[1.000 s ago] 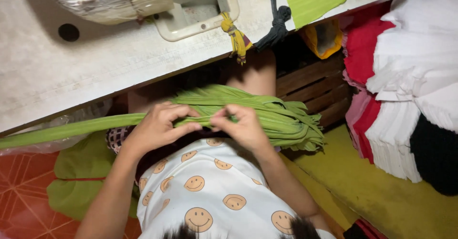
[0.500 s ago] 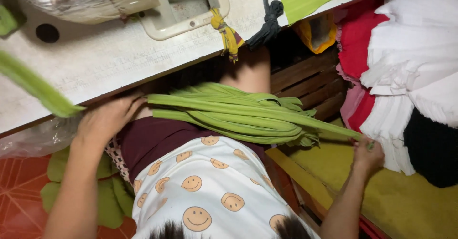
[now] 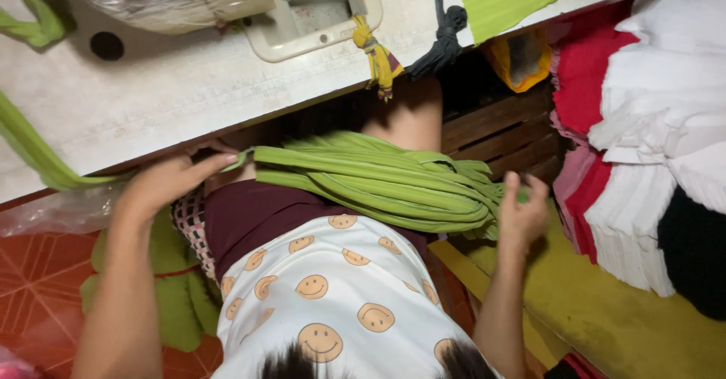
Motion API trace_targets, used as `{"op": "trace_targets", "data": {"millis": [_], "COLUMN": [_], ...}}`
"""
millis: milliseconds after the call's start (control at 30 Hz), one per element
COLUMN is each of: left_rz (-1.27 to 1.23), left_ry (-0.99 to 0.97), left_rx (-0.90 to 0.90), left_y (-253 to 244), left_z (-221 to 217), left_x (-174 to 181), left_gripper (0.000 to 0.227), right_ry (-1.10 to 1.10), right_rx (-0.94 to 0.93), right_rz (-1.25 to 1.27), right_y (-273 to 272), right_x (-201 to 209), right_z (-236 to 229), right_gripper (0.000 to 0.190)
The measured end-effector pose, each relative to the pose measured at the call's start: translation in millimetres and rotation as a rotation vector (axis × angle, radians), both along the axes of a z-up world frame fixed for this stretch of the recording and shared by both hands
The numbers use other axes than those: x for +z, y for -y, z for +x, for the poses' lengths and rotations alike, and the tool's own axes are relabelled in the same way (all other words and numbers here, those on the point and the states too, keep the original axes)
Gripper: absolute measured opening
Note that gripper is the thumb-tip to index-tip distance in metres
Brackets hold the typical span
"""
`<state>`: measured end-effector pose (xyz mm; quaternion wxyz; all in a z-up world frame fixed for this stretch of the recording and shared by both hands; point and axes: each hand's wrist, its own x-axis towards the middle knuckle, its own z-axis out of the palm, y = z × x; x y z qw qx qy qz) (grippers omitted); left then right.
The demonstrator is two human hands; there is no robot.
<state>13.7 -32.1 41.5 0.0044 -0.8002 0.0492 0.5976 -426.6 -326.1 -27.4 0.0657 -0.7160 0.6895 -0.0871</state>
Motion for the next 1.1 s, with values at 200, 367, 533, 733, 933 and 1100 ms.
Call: {"op": "trace_targets", "data": {"millis": [200, 367, 533, 733, 933, 1100], "left_rz": [-0.488, -0.796, -0.968, -1.079, -1.078, -1.178], "left_ry": [0.140, 0.206, 0.243, 0.250, 0.268, 0.245], "left_rx": [-0.004, 0.067, 0.036, 0.018, 0.011, -0.019], "left_y": [-17, -17, -27, -25, -18, -11], "left_z": [-17, -22, -26, -26, -27, -34], "left_x": [5, 13, -6, -4, 6, 16], "left_gripper": [0.037, 0.014, 0.013, 0.009, 0.009, 0.006], "right_ry": [0.387, 0.294, 0.217, 0.208, 0.207, 0.207], "right_rx": [0.900, 1.303, 1.365, 1.262, 1.235, 1.170], "right_rz": [0.159, 0.164, 0.210, 0.253, 0.315, 0.395], "right_y": [-107, -140, -148, -140, -144, -142], "right_x": [71, 79, 68, 70, 76, 61], "right_z": [197, 261, 270, 254, 254, 258], "right_gripper": [0.026, 0.038, 0.036, 0.036, 0.037, 0.036]}}
